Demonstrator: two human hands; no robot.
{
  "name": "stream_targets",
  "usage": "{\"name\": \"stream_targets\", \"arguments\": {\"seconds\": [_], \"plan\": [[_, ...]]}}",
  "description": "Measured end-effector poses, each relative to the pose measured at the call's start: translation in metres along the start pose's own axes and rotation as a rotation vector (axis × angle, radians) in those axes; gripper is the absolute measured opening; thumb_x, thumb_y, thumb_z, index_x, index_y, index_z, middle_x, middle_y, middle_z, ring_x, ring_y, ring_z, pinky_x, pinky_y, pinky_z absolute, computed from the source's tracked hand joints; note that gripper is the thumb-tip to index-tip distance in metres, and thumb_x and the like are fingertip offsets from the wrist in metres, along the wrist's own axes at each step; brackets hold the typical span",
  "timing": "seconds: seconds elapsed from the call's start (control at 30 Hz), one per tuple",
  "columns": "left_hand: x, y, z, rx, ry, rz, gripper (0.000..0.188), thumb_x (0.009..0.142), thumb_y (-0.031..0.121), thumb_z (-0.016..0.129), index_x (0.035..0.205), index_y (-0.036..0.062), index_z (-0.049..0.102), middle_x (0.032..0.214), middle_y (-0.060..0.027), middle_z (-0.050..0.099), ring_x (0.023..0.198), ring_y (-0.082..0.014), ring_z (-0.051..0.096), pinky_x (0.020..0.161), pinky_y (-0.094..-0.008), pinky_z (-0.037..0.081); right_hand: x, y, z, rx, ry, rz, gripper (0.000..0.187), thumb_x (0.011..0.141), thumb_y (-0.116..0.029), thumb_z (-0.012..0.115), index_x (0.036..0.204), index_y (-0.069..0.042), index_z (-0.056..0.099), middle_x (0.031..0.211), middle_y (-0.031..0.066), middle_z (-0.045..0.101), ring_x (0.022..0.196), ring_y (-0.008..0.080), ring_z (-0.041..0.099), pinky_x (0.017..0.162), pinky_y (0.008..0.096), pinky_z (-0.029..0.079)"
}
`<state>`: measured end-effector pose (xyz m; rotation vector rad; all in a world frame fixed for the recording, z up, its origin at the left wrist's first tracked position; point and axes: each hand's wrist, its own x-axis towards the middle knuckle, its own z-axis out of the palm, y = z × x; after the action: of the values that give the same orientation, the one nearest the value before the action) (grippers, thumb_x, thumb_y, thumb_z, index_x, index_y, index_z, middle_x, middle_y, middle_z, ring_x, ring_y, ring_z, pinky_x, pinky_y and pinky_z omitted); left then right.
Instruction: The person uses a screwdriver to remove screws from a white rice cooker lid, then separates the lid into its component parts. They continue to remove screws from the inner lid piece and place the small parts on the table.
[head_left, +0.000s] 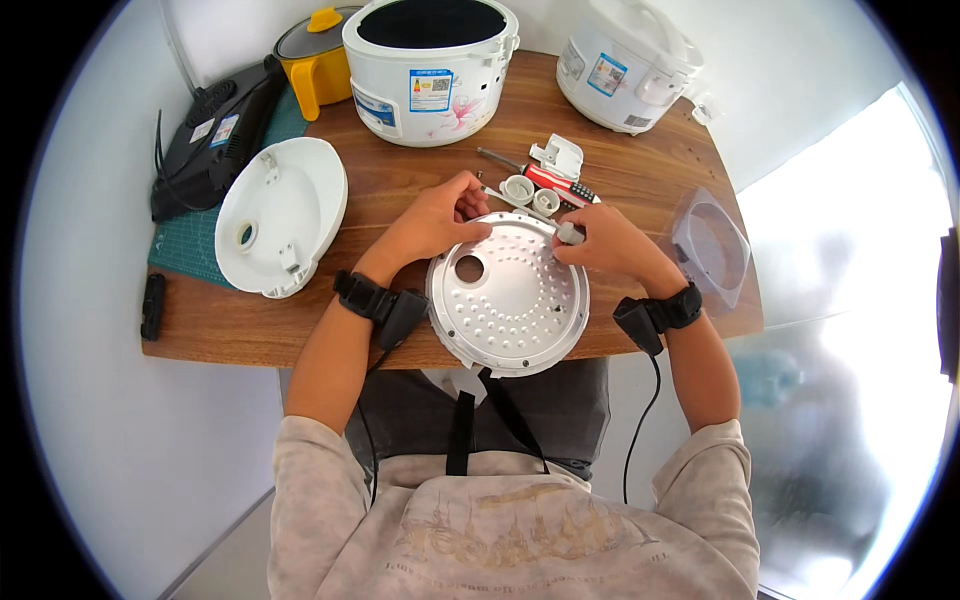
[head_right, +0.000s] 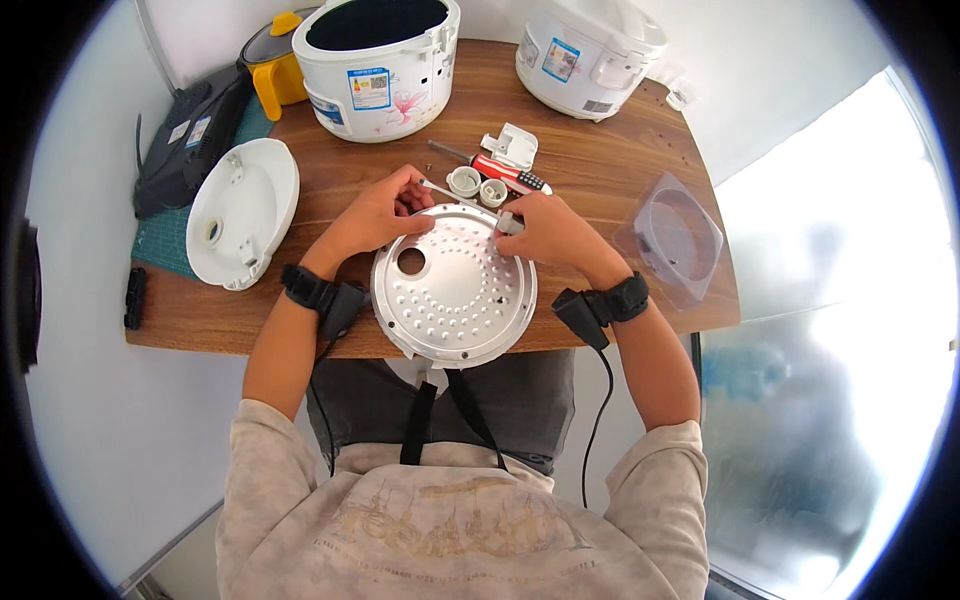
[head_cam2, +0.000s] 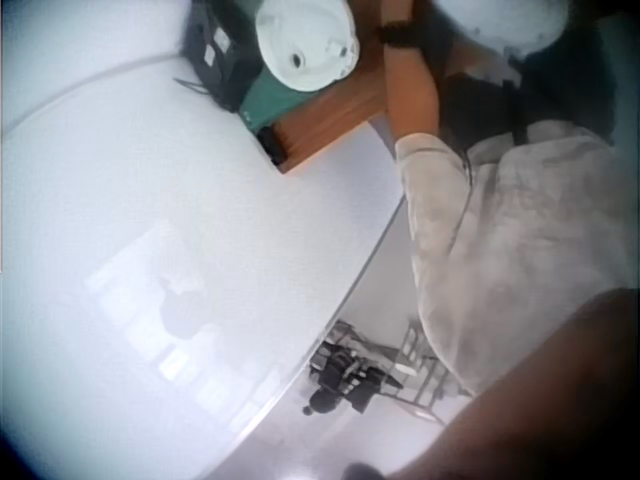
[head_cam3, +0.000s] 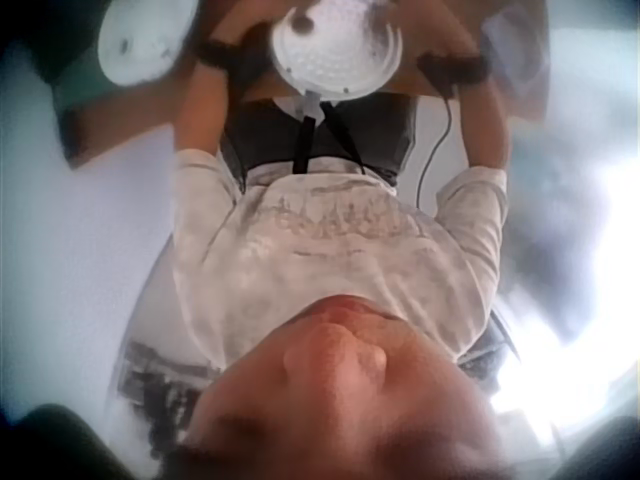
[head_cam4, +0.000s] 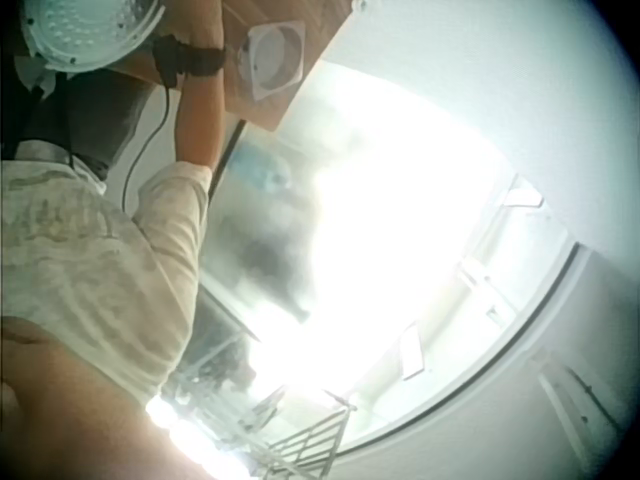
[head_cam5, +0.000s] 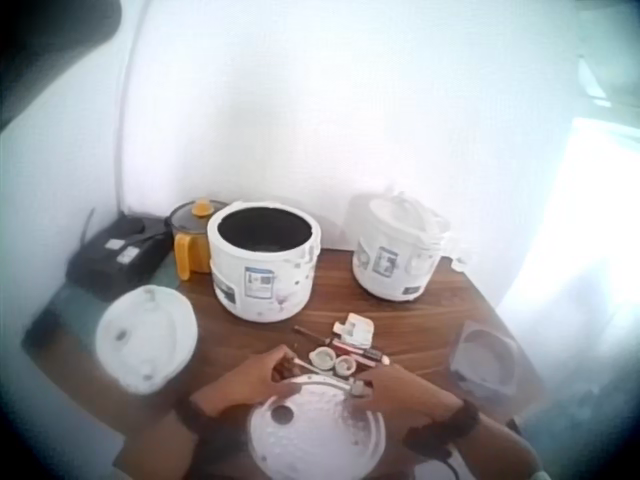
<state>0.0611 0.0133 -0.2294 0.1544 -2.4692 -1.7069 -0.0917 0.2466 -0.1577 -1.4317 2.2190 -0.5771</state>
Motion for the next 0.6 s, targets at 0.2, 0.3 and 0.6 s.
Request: {"name": "stream_targets", "arguments": {"seconds": [0.2, 0.3, 0.6], "plan": [[-0.002, 0.002, 0.0, -0.006, -0.002, -0.002, 0.038, 0.084, 0.013, 0.081, 0.112, 0.0078, 0.056, 0.106, -0.0024, 0.065, 0.095, -0.0121, 0.06, 0.083, -0.0266, 0.05, -0.008, -0.001, -0.004, 0.103, 0.014, 0.076, 0.02, 0.08, -0.019, 0.071, 0.086, -0.001, 0.066, 0.066, 0.0092, 0.062, 0.056, 0.0157, 0.054, 0.056, 0.0329, 0.045], [-0.001, 0.002, 0.0, -0.005, -0.008, -0.012, 0.038, 0.083, 0.012, 0.081, 0.112, 0.0077, 0.056, 0.106, -0.0024, 0.065, 0.096, -0.0121, 0.06, 0.084, -0.0268, 0.05, -0.015, 0.001, -0.006, 0.176, 0.031, 0.135, 0.017, 0.083, -0.018, 0.07, 0.085, -0.001, 0.064, 0.064, 0.0054, 0.059, 0.054, 0.0109, 0.052, 0.053, 0.029, 0.042], [-0.009, 0.008, -0.009, -0.036, 0.042, -0.003, 0.026, 0.09, 0.011, 0.073, 0.111, 0.0052, 0.059, 0.105, -0.0047, 0.066, 0.096, -0.013, 0.062, 0.087, -0.0283, 0.051, -0.052, 0.008, 0.0, 0.323, 0.084, 0.157, 0.017, 0.087, -0.018, 0.069, 0.091, -0.002, 0.064, 0.068, 0.0066, 0.063, 0.052, 0.0125, 0.056, 0.051, 0.0298, 0.044]]}}
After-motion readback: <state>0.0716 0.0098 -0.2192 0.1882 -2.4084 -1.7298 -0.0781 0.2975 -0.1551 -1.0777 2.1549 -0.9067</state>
